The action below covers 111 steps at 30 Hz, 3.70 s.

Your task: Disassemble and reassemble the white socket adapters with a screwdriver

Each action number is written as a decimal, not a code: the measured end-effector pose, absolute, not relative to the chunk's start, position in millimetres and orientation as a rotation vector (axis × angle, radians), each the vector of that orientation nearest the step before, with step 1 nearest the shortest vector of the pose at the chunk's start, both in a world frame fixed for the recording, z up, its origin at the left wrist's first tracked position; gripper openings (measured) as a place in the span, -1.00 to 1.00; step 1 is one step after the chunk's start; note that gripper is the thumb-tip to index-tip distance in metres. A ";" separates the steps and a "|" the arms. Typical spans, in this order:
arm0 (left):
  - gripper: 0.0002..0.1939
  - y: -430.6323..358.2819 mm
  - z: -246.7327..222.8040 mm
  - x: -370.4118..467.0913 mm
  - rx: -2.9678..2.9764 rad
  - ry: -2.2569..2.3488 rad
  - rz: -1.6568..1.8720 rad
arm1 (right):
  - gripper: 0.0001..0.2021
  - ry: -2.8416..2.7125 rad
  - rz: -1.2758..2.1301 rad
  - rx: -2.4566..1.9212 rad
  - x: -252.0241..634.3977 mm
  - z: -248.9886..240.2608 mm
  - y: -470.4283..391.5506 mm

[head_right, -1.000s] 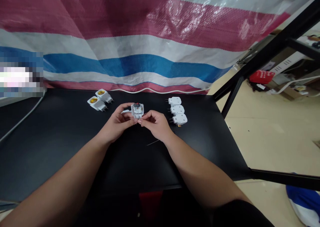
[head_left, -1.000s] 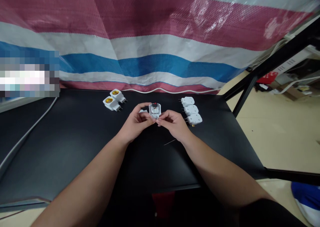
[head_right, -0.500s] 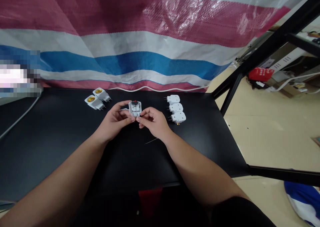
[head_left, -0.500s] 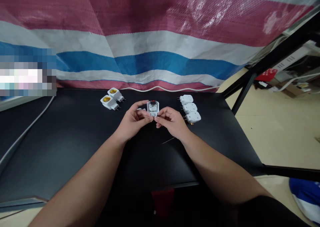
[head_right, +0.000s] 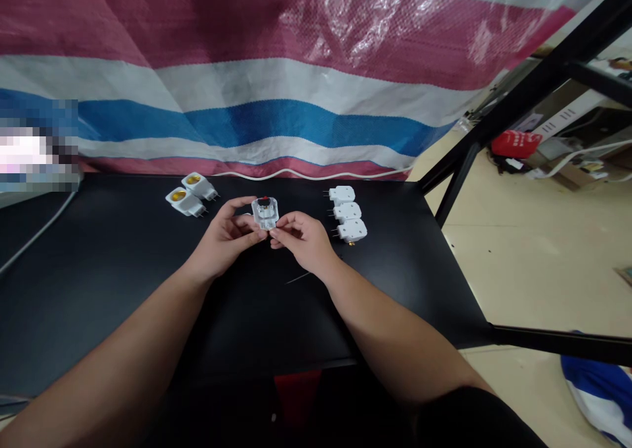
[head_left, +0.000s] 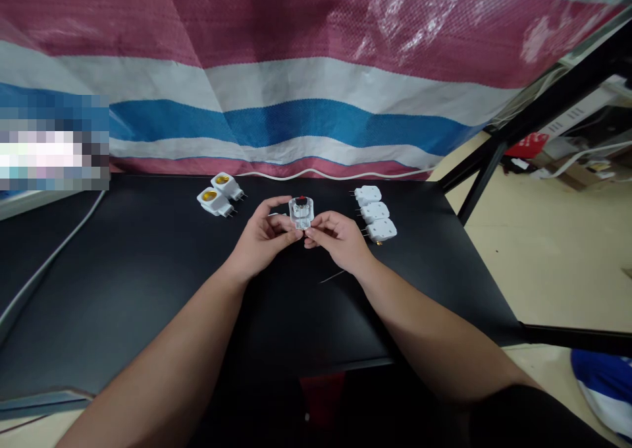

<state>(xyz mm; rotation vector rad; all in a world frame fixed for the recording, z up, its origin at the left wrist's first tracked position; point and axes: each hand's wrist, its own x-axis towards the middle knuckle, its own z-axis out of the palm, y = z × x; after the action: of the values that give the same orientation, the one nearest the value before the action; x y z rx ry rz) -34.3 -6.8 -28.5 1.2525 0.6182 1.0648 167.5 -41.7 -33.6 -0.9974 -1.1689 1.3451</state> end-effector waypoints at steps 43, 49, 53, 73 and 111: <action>-0.36 -9.4 -27.8 -35.3 1.295 0.564 1.024 | -0.62 -1.184 1.467 -0.999 169.3 -28.8 -42.6; -0.37 -9.0 -25.2 -38.0 1.315 0.601 1.034 | -0.70 -1.313 1.395 -1.016 172.7 -25.4 -43.8; -0.32 -3.9 -27.4 -42.1 1.267 0.611 1.134 | -0.79 -1.525 1.129 -1.116 177.4 -21.8 -45.7; -0.67 11.7 -19.0 -55.1 0.925 0.869 1.439 | -0.88 -2.262 0.601 -1.114 198.2 6.5 -57.0; -0.43 -8.9 -26.6 -46.6 1.209 0.559 0.752 | -0.79 -2.028 0.341 -0.929 185.2 -2.1 -58.6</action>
<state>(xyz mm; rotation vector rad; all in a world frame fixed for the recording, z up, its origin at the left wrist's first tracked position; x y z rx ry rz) -46.6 -8.9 -26.6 1.2085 0.5588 0.7519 185.2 -58.6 -2.1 -0.9289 -2.0277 0.3407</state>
